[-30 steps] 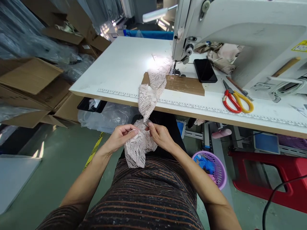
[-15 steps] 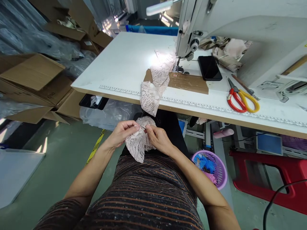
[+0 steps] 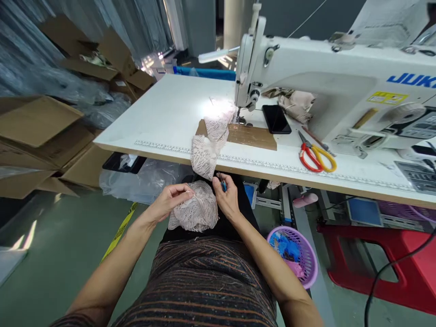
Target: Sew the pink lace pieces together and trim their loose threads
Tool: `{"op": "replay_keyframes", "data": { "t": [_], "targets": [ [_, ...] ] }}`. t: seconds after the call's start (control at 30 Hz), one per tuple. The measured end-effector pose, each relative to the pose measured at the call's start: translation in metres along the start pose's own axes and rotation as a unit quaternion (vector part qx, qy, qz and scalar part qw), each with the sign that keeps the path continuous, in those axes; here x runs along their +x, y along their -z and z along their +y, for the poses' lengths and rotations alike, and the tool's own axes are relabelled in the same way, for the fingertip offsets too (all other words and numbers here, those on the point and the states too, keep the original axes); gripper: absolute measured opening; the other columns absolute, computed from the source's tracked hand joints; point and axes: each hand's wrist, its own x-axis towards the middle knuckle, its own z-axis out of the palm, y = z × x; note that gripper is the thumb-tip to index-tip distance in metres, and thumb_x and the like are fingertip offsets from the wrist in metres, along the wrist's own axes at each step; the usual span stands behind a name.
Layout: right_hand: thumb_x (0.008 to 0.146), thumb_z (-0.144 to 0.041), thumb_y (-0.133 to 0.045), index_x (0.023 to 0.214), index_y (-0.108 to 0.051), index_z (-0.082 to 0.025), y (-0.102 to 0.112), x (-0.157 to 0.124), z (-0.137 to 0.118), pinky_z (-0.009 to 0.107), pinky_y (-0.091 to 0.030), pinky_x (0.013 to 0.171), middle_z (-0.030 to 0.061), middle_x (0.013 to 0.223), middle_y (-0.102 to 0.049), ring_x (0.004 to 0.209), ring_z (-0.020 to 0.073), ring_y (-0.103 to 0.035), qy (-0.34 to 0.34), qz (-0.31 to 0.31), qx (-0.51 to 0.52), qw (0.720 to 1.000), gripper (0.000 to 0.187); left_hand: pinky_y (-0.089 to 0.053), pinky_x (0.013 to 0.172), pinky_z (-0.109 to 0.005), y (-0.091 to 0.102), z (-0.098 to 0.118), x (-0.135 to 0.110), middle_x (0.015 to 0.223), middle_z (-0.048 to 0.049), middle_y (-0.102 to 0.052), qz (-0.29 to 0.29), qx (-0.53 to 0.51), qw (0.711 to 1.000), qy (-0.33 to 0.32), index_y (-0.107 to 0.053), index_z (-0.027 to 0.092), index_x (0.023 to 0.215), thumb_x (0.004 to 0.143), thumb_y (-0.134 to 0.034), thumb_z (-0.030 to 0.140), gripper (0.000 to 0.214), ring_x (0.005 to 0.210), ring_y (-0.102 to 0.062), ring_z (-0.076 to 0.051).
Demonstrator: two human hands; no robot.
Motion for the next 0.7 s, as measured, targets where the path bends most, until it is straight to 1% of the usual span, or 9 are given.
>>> {"op": "replay_keyframes", "data": {
  "t": [0.03, 0.1, 0.17, 0.23, 0.37, 0.47, 0.53, 0.6, 0.7],
  "targets": [
    [0.085, -0.063, -0.059, 0.105, -0.065, -0.017, -0.004, 0.004, 0.0, 0.027, -0.042, 0.062, 0.0005, 0.077, -0.062, 0.064, 0.0144, -0.051, 0.004, 0.013, -0.016, 1.0, 0.051, -0.038, 0.067, -0.023, 0.0, 0.001, 0.002, 0.072, -0.0009, -0.062, -0.001, 0.004, 1.0, -0.01, -0.07, 0.013, 0.071, 0.075, -0.074, 0.034, 0.021, 0.07, -0.049, -0.012],
    [0.079, -0.057, -0.069, 0.103, -0.065, -0.017, -0.012, 0.011, -0.001, 0.027, -0.04, 0.059, -0.0045, 0.065, -0.054, 0.057, 0.0126, -0.046, 0.013, 0.046, -0.062, 0.997, 0.047, -0.038, 0.067, -0.024, 0.001, 0.004, 0.003, 0.072, -0.0008, -0.061, -0.008, 0.014, 1.0, -0.024, -0.07, 0.014, 0.073, 0.077, -0.073, 0.034, 0.021, 0.069, -0.049, -0.012],
    [0.081, -0.05, -0.067, 0.093, -0.063, -0.018, -0.019, 0.017, -0.002, 0.026, -0.037, 0.058, -0.008, 0.056, -0.044, 0.052, 0.0111, -0.041, 0.027, 0.082, -0.092, 0.992, 0.035, -0.038, 0.065, -0.024, 0.004, 0.009, 0.004, 0.072, -0.0011, -0.062, -0.01, 0.027, 0.999, -0.034, -0.071, 0.014, 0.074, 0.078, -0.073, 0.035, 0.022, 0.068, -0.049, -0.012],
    [0.087, -0.043, -0.059, 0.083, -0.059, -0.019, -0.021, 0.018, -0.005, 0.026, -0.035, 0.057, -0.008, 0.055, -0.041, 0.05, 0.0104, -0.039, 0.051, 0.081, -0.081, 0.992, 0.024, -0.038, 0.064, -0.024, 0.008, 0.016, 0.003, 0.072, -0.0016, -0.063, -0.001, 0.042, 0.998, -0.048, -0.071, 0.014, 0.076, 0.079, -0.072, 0.036, 0.022, 0.068, -0.05, -0.013],
    [0.089, -0.031, -0.054, 0.074, -0.049, -0.022, -0.01, 0.001, -0.015, 0.024, -0.033, 0.051, -0.0061, 0.058, -0.04, 0.052, 0.0103, -0.038, 0.131, -0.011, -0.035, 0.991, 0.018, -0.041, 0.066, -0.025, 0.025, 0.032, 0.0, 0.074, -0.002, -0.064, 0.039, 0.071, 0.992, -0.098, -0.072, 0.015, 0.078, 0.08, -0.072, 0.036, 0.021, 0.068, -0.053, -0.013],
    [0.084, -0.019, -0.054, 0.074, -0.046, -0.022, 0.007, -0.026, -0.035, 0.025, -0.034, 0.056, -0.0036, 0.065, -0.043, 0.058, 0.0113, -0.041, 0.242, -0.073, -0.027, 0.967, 0.013, -0.044, 0.071, -0.026, 0.036, 0.039, 0.001, 0.081, -0.0036, -0.066, 0.082, 0.099, 0.979, -0.159, -0.073, 0.016, 0.079, 0.08, -0.073, 0.037, 0.02, 0.074, -0.057, -0.015],
    [0.081, -0.015, -0.054, 0.079, -0.047, -0.022, 0.02, -0.046, -0.054, 0.027, -0.04, 0.064, 0.0016, 0.078, -0.051, 0.072, 0.0151, -0.05, 0.277, -0.13, -0.034, 0.951, 0.01, -0.046, 0.075, -0.028, 0.035, 0.037, 0.006, 0.085, -0.0053, -0.067, 0.091, 0.118, 0.97, -0.191, -0.074, 0.017, 0.081, 0.081, -0.072, 0.042, 0.025, 0.079, -0.06, -0.017],
    [0.082, -0.015, -0.053, 0.084, -0.046, -0.022, 0.031, -0.062, -0.071, 0.028, -0.043, 0.067, 0.0051, 0.088, -0.055, 0.08, 0.0166, -0.054, 0.27, -0.189, -0.054, 0.943, 0.01, -0.047, 0.08, -0.03, 0.026, 0.029, 0.013, 0.088, -0.0074, -0.068, 0.062, 0.129, 0.97, -0.197, -0.076, 0.017, 0.082, 0.084, -0.068, 0.051, 0.035, 0.084, -0.062, -0.02],
    [0.087, -0.017, -0.049, 0.089, -0.043, -0.023, 0.041, -0.075, -0.087, 0.026, -0.038, 0.06, -0.0022, 0.073, -0.051, 0.063, 0.0127, -0.046, 0.221, -0.234, -0.116, 0.939, 0.009, -0.048, 0.083, -0.033, 0.002, 0.013, 0.022, 0.089, -0.01, -0.068, -0.047, 0.12, 0.979, -0.161, -0.077, 0.015, 0.081, 0.087, -0.056, 0.067, 0.056, 0.086, -0.063, -0.022]
  ]
}}
